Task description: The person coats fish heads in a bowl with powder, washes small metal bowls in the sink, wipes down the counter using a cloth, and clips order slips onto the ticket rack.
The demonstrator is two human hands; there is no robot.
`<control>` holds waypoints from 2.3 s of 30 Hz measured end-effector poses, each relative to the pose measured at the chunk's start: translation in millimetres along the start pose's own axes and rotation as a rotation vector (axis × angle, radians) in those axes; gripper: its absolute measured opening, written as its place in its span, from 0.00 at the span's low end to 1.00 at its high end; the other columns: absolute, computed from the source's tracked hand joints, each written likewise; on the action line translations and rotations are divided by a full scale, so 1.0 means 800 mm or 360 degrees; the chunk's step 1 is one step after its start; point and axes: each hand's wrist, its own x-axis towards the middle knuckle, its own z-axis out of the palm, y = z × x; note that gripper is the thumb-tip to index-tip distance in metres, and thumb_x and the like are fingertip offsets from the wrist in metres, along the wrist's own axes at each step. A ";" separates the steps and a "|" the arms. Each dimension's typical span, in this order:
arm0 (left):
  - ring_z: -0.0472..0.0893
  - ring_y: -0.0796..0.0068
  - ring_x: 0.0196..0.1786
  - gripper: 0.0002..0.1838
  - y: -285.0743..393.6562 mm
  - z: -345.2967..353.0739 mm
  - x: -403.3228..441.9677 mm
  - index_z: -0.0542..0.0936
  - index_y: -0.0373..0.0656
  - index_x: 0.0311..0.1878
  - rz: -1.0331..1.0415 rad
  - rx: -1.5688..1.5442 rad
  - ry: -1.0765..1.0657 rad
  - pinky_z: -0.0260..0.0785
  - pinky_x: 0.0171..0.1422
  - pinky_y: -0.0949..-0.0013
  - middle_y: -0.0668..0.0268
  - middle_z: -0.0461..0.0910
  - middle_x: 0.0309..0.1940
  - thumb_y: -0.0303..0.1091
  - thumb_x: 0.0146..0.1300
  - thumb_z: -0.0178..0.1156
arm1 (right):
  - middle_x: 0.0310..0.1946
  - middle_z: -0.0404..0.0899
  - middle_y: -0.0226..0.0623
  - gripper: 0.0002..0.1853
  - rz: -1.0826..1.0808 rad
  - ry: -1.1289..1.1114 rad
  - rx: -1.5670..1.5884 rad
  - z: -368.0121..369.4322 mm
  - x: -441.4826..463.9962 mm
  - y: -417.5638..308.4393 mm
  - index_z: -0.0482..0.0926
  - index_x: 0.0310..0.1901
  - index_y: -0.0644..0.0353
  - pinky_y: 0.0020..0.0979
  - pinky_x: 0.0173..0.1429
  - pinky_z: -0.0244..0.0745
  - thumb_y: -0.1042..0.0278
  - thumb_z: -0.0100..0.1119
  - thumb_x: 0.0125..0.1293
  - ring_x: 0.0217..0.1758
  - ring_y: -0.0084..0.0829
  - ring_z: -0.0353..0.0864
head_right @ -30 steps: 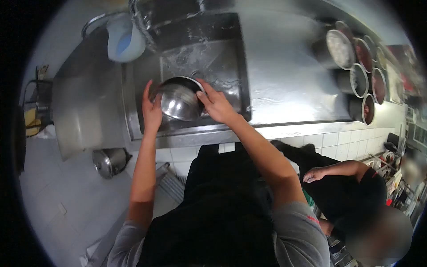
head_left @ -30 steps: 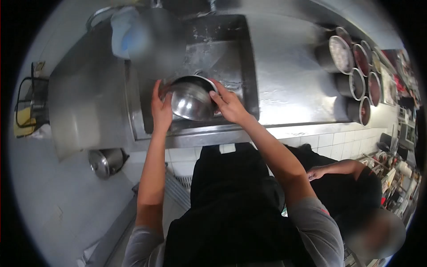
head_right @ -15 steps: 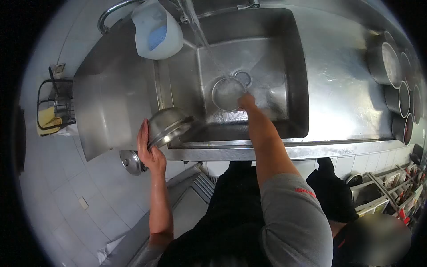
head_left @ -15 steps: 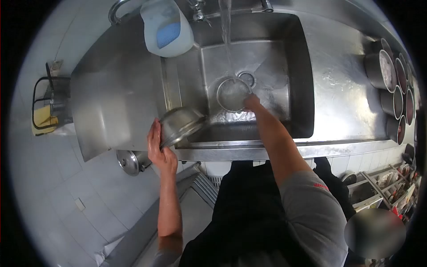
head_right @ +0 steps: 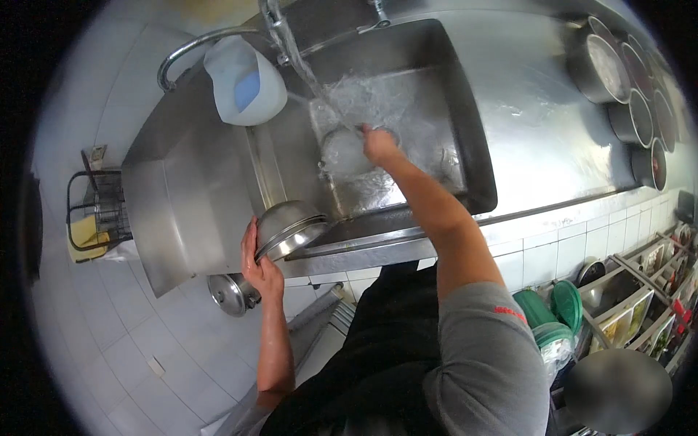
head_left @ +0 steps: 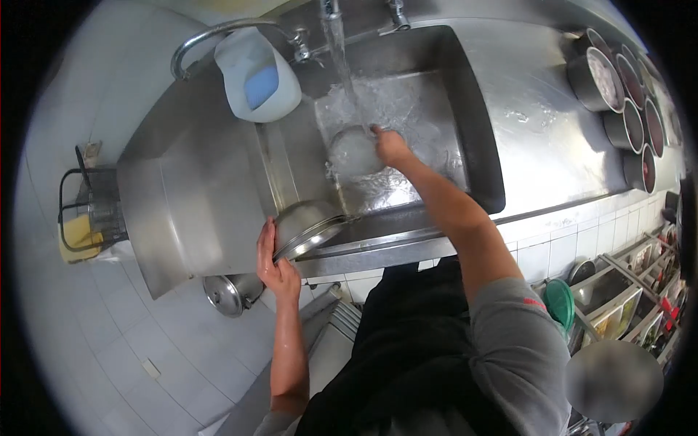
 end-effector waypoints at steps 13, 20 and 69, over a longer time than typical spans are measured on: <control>0.74 0.51 0.49 0.28 0.022 0.050 0.109 0.75 0.40 0.54 0.0614 0.0136 -0.0229 0.68 0.53 0.56 0.52 0.74 0.45 0.14 0.47 0.43 | 0.60 0.62 0.56 0.32 -0.0637 0.0641 0.0131 -0.112 -0.044 -0.061 0.56 0.65 0.51 0.43 0.40 0.80 0.73 0.46 0.56 0.41 0.57 0.79; 0.78 0.47 0.45 0.19 0.062 0.176 0.236 0.72 0.43 0.55 0.0571 0.0503 -0.0679 0.70 0.48 0.51 0.49 0.78 0.42 0.23 0.58 0.50 | 0.57 0.68 0.53 0.24 0.0719 -0.0345 0.2681 -0.047 -0.099 -0.034 0.58 0.63 0.63 0.58 0.50 0.76 0.59 0.36 0.70 0.52 0.53 0.75; 0.73 0.61 0.53 0.18 0.065 0.210 0.175 0.68 0.36 0.48 0.0424 -0.0454 -0.0410 0.64 0.56 0.62 0.54 0.73 0.47 0.15 0.52 0.47 | 0.62 0.64 0.46 0.29 -0.0513 0.0940 0.1376 -0.182 -0.131 -0.057 0.60 0.66 0.54 0.35 0.70 0.57 0.70 0.50 0.62 0.66 0.44 0.63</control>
